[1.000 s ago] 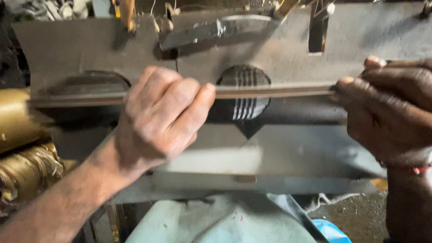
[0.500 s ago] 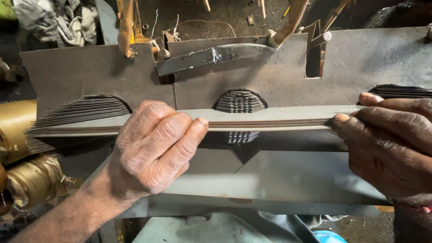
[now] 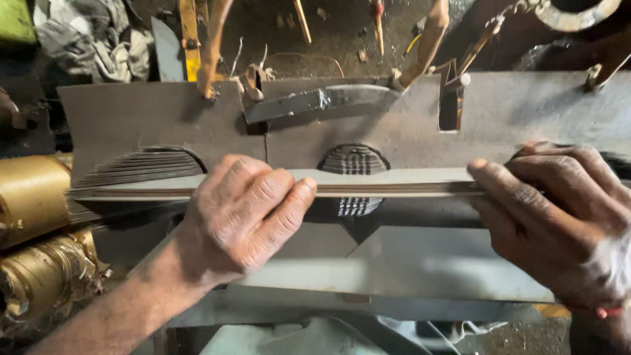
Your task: The person aligns two thin metal sheets on a metal jig with circular indentations. They repeatedly adjust the position of the sheets, ensuring they are straight and properly seated within the jig's guides.
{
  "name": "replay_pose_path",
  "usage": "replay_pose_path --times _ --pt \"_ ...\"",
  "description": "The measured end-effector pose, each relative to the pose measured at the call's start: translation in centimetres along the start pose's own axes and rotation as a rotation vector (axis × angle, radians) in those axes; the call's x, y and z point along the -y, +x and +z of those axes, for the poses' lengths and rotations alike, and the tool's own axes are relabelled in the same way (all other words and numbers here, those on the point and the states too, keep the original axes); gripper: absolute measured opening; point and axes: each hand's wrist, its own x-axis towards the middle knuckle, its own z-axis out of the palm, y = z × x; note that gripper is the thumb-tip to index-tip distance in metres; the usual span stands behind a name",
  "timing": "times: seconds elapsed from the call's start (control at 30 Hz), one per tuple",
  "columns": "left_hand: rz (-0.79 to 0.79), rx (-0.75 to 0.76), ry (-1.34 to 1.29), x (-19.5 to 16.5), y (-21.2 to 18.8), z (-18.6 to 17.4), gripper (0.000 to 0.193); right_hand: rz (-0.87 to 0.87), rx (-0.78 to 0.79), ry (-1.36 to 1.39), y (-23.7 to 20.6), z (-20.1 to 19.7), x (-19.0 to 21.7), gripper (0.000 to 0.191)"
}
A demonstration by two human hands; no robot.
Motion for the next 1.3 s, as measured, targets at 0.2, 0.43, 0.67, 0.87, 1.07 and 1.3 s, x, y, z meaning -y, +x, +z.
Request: replay_pose_path --times 0.2,0.43,0.67,0.87,1.07,1.3 --pt "-0.104 -0.029 0.262 0.2 -3.9 -2.5 0.027 -0.041 0.077 -0.313 2.6 -0.7 0.3 0.073" --pt "-0.314 -0.101 0.462 2.0 -9.7 -4.2 0.025 -0.030 0.176 -0.201 2.9 0.5 -0.4 0.080" --pt "-0.337 -0.007 0.558 1.2 -11.0 -3.8 0.028 -0.018 0.137 -0.146 2.7 0.3 -0.1 0.077" --pt "-0.423 -0.128 0.530 1.3 -10.0 -3.8 0.022 -0.014 0.175 -0.170 3.2 0.1 0.0 0.079" --pt "-0.438 -0.078 0.547 0.7 -10.0 -4.1 0.025 -0.040 0.089 -0.146 3.3 0.0 0.6 0.072" --pt "-0.471 -0.037 0.458 0.8 -9.6 -4.6 0.033 0.007 0.093 -0.089 3.3 0.1 1.1 0.073"
